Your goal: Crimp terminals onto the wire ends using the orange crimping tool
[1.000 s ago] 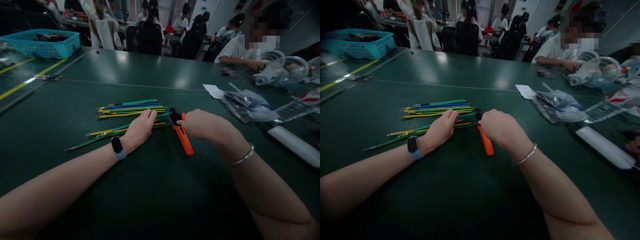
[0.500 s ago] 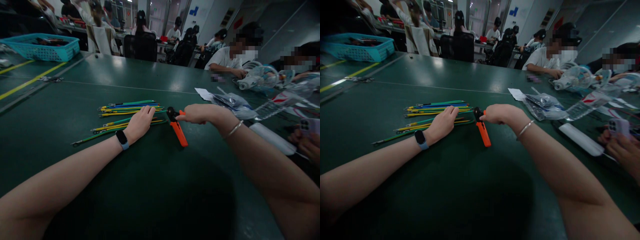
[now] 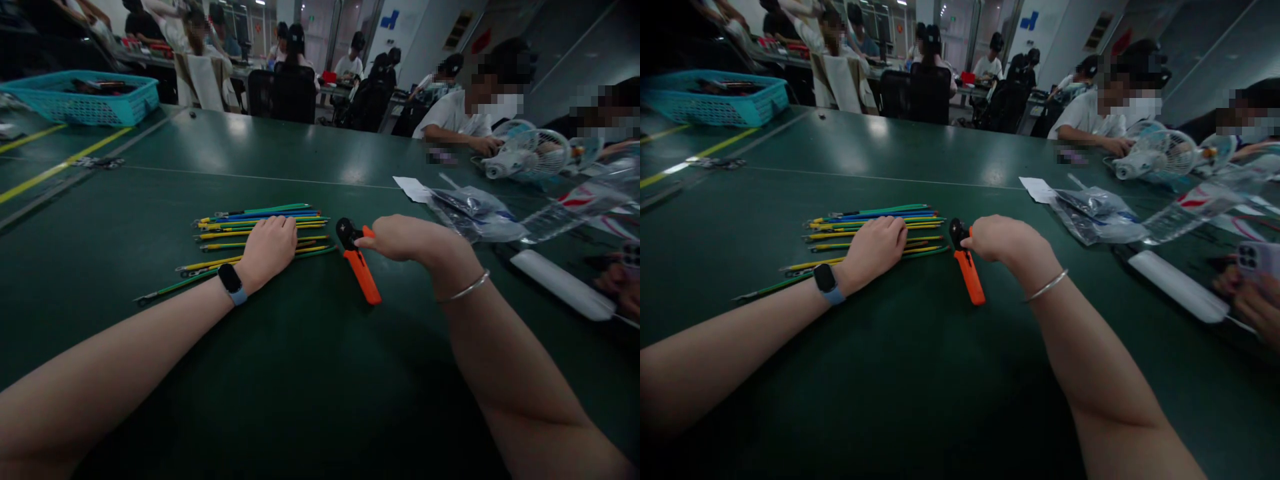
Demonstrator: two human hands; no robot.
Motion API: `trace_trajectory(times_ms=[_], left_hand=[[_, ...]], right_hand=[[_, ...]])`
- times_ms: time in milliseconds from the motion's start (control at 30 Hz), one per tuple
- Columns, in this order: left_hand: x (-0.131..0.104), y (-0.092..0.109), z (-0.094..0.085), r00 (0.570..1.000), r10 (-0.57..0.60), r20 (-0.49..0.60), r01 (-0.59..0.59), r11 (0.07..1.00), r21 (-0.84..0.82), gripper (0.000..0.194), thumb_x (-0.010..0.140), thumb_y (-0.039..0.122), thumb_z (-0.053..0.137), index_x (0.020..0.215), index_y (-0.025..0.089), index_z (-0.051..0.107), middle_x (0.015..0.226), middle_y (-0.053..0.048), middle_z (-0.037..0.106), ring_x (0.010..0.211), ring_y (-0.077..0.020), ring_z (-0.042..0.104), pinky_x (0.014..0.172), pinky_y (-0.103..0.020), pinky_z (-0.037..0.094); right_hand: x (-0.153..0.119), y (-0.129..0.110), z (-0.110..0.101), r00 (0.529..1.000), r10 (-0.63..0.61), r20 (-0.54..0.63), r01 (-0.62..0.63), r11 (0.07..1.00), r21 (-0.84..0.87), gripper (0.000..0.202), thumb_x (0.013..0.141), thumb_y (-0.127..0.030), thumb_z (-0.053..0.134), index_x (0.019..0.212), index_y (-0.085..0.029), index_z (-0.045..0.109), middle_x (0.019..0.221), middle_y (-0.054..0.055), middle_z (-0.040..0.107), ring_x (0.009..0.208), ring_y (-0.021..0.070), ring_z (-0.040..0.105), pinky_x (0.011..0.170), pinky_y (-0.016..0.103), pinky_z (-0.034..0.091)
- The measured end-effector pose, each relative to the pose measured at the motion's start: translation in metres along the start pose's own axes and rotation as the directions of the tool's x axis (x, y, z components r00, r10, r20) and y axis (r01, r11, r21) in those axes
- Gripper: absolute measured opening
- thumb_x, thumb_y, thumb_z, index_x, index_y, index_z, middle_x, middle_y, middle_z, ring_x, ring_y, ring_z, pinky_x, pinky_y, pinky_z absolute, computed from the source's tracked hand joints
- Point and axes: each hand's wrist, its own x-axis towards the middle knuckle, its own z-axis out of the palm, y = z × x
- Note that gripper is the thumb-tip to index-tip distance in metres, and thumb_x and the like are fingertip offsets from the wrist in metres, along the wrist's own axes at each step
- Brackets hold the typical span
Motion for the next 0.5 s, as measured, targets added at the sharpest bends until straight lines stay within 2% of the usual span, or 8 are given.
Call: trace_trajectory(times_ms=[67, 200, 367, 500], left_hand=[[0.002, -0.004, 0.001, 1.000, -0.008, -0.023, 0.009, 0.999, 0.035, 0.026, 0.102, 0.017, 0.038, 0.109, 0.011, 0.062, 0.105, -0.014, 0.065, 0.096, -0.0260, 0.062, 0.083, -0.039, 0.052], [0.003, -0.011, 0.005, 1.000, 0.019, -0.002, -0.019, 0.999, 0.033, 0.027, 0.099, 0.010, 0.044, 0.120, 0.012, 0.061, 0.115, -0.014, 0.065, 0.103, -0.0266, 0.060, 0.085, -0.038, 0.053], [0.003, -0.009, 0.002, 0.997, 0.001, 0.072, -0.006, 0.997, 0.075, 0.023, 0.100, 0.016, 0.049, 0.117, 0.014, 0.063, 0.111, -0.012, 0.067, 0.101, -0.0277, 0.061, 0.083, -0.040, 0.053], [0.004, -0.010, -0.005, 0.993, -0.017, 0.115, -0.001, 0.988, 0.157, 0.021, 0.101, 0.018, 0.047, 0.112, 0.014, 0.065, 0.109, -0.013, 0.067, 0.101, -0.0288, 0.062, 0.081, -0.040, 0.052]], right_hand=[[0.002, 0.002, 0.002, 0.999, 0.003, 0.039, -0.002, 1.000, -0.006, 0.053, 0.098, -0.048, 0.044, 0.110, -0.006, 0.075, 0.095, 0.019, 0.075, 0.085, 0.0281, 0.072, 0.073, 0.037, 0.053], [0.002, 0.002, 0.000, 0.998, -0.021, 0.063, 0.022, 0.999, -0.028, 0.053, 0.099, -0.048, 0.042, 0.108, -0.008, 0.075, 0.088, 0.016, 0.074, 0.079, 0.0257, 0.070, 0.071, 0.035, 0.051], [0.000, 0.000, -0.002, 0.996, -0.039, 0.075, 0.042, 0.998, -0.046, 0.053, 0.100, -0.047, 0.039, 0.113, -0.009, 0.074, 0.091, 0.015, 0.074, 0.082, 0.0263, 0.069, 0.068, 0.035, 0.049], [0.005, 0.004, 0.001, 0.997, -0.050, 0.054, 0.052, 0.998, -0.044, 0.055, 0.098, -0.053, 0.041, 0.109, -0.012, 0.076, 0.084, 0.014, 0.073, 0.080, 0.0262, 0.070, 0.070, 0.035, 0.050]])
